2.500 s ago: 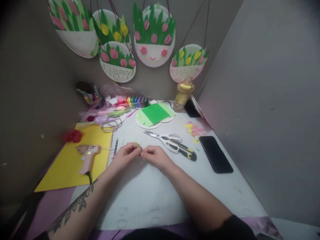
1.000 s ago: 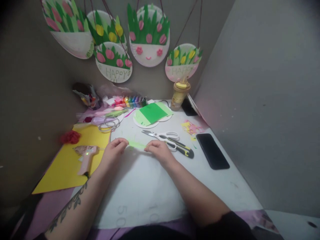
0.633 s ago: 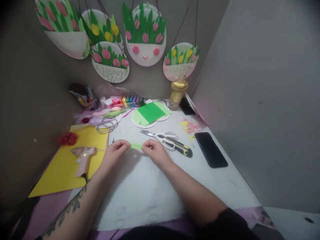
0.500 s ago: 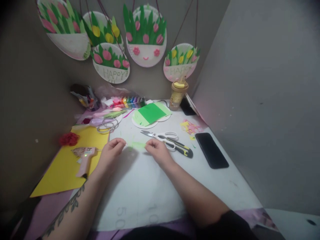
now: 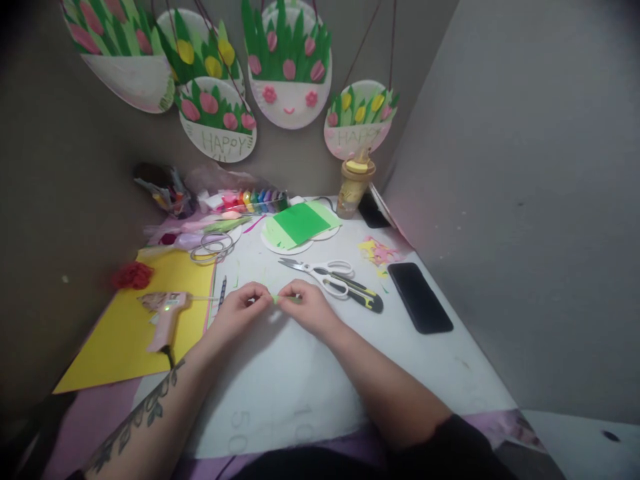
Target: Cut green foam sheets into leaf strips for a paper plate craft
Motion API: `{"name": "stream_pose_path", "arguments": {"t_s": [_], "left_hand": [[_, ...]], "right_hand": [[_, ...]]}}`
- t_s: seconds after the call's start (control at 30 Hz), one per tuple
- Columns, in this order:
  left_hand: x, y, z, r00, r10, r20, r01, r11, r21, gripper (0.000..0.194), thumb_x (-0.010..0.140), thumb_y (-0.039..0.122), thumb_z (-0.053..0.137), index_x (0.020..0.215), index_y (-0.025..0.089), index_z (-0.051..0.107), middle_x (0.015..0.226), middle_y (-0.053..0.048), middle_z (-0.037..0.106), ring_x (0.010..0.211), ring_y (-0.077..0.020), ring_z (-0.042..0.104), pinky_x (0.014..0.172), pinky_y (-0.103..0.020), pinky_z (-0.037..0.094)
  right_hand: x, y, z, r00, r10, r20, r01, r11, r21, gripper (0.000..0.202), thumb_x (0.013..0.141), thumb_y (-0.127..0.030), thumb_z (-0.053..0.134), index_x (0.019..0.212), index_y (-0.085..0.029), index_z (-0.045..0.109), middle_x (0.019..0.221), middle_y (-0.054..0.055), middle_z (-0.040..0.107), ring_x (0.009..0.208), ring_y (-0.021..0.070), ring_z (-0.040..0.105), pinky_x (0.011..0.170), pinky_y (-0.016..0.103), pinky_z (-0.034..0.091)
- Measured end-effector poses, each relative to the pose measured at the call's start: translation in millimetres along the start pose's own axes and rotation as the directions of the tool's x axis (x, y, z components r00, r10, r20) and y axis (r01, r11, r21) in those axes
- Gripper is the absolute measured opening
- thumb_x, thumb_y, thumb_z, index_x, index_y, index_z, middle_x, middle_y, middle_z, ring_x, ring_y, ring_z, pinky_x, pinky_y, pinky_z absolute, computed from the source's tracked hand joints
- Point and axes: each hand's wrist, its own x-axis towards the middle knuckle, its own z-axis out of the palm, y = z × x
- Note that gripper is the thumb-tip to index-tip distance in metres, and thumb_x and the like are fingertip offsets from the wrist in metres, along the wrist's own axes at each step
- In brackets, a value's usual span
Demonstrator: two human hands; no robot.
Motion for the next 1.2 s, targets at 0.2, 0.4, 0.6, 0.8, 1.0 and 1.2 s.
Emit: {"name": "stream_pose_path", "arguments": {"t_s": [0.2,0.4,0.6,0.8,1.0,1.2], "left_hand": [[-0.9,-0.6,1.3,0.995,-0.083,0.056,0.09,0.986,-0.137,0.018,0.069,0.036,0.061,0.065,0.018,0.06,0.066,0.0,0.058,0.063,-0.013,0.05,0.059,-0.023,0.038],[4.3,-15.9,-4.4,0.977,-0.208,0.047,0.21,0.904,-0.372,0.021,0.068,0.037,0.065,0.07,0.017,0.059,0.052,0.006,0.044,0.047,-0.0071,0.033,0.048,-0.021,0.023],[10.0,-16.8,-15.8,0.978,-0.203,-0.04,0.172,0.903,-0.395,0.018,0.065,0.033,0.064,0.065,0.017,0.057,0.052,0.007,0.042,0.047,-0.0067,0.032,0.047,-0.021,0.021],[7.2,-12.8,-11.5,0.981,-0.159,-0.113,0.123,0.955,-0.271,0.021,0.067,0.037,0.064,0.068,0.017,0.06,0.058,0.003,0.052,0.052,-0.0091,0.043,0.052,-0.021,0.032],[5.7,-13.9,-9.8,0.984,-0.153,-0.088,0.126,0.959,-0.254,0.014,0.067,0.031,0.063,0.067,0.017,0.061,0.063,0.004,0.057,0.056,-0.0086,0.048,0.056,-0.02,0.035],[8.9,-15.1,-16.0,0.953,-0.216,-0.213,0.158,0.953,-0.26,0.018,0.07,0.036,0.063,0.075,0.018,0.061,0.06,0.005,0.055,0.052,-0.0083,0.045,0.051,-0.02,0.032]], "right_hand": [[-0.8,-1.4,3.9,0.993,0.115,0.039,-0.119,0.984,0.132,0.016,0.07,-0.033,0.063,0.068,-0.018,0.06,0.061,-0.003,0.054,0.056,0.0104,0.045,0.054,0.023,0.033],[1.1,-0.4,-3.1,0.976,0.199,0.085,-0.216,0.92,0.328,0.017,0.065,-0.033,0.066,0.064,-0.017,0.059,0.055,-0.005,0.05,0.051,0.0086,0.039,0.052,0.023,0.028],[5.5,6.8,-9.9,0.984,0.177,0.021,-0.172,0.909,0.379,0.008,0.064,-0.025,0.063,0.062,-0.018,0.06,0.058,-0.003,0.053,0.056,0.0105,0.041,0.057,0.024,0.032],[3.6,0.2,-4.8,0.992,0.101,-0.073,-0.077,0.957,0.281,0.017,0.07,-0.034,0.063,0.08,-0.02,0.062,0.074,-0.001,0.059,0.066,0.0132,0.049,0.062,0.025,0.038],[1.4,2.3,-1.8,0.985,0.17,-0.035,-0.161,0.97,0.185,0.011,0.069,-0.029,0.06,0.065,-0.019,0.055,0.057,-0.005,0.048,0.051,0.0094,0.038,0.052,0.024,0.03],[4.7,7.2,-9.2,0.985,0.151,-0.087,-0.136,0.979,0.153,0.01,0.07,-0.027,0.058,0.066,-0.019,0.056,0.058,-0.004,0.05,0.052,0.0096,0.04,0.051,0.023,0.03]]}}
